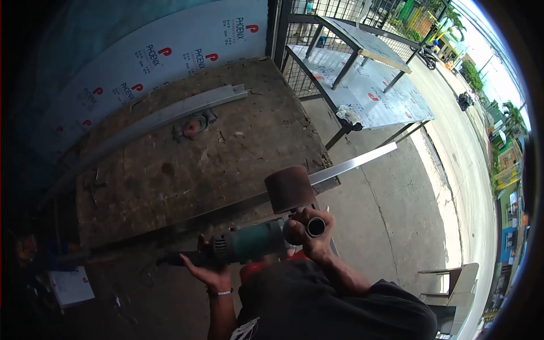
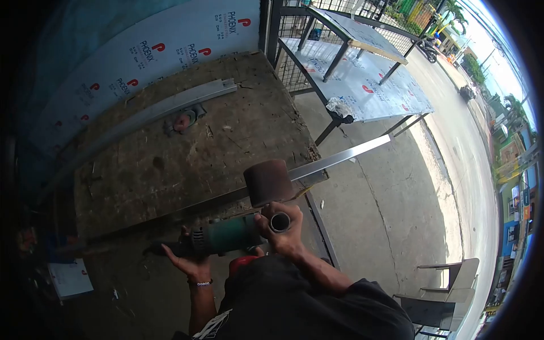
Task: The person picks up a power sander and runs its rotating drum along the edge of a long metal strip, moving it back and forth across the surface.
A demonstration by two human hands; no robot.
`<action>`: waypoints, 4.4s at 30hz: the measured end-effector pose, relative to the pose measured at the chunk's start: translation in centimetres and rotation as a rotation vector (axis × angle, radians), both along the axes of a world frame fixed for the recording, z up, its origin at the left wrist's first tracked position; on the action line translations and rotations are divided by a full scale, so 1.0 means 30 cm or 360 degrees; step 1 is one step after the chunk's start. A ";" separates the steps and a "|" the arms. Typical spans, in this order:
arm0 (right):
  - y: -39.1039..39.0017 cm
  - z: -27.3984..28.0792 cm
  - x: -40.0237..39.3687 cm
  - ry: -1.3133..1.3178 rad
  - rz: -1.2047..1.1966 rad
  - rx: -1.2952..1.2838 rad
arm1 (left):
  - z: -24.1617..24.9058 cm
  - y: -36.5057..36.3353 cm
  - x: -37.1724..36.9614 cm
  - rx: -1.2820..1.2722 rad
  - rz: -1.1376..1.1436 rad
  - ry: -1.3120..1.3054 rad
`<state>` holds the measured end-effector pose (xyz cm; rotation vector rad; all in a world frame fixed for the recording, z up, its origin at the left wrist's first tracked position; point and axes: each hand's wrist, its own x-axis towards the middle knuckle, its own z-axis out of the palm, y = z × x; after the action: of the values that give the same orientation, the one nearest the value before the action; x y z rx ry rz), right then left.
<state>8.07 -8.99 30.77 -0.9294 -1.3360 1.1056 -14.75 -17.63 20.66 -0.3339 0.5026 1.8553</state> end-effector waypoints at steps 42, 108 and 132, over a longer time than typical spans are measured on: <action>0.017 -0.027 -0.058 0.0174 -0.0085 -0.0003 | 0.032 0.017 -0.054 0.0066 -0.0035 -0.0183; 0.046 -0.062 0.018 0.0398 0.0023 -0.0074 | 0.001 0.021 -0.028 0.0112 -0.0005 0.0092; 0.053 -0.091 -0.041 0.0281 0.0116 -0.0164 | 0.001 0.033 -0.027 -0.0332 0.0311 0.0092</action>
<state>6.83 -7.39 28.06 -0.8422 -1.1853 1.2922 -15.58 -16.63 20.70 -0.4844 0.7277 2.0100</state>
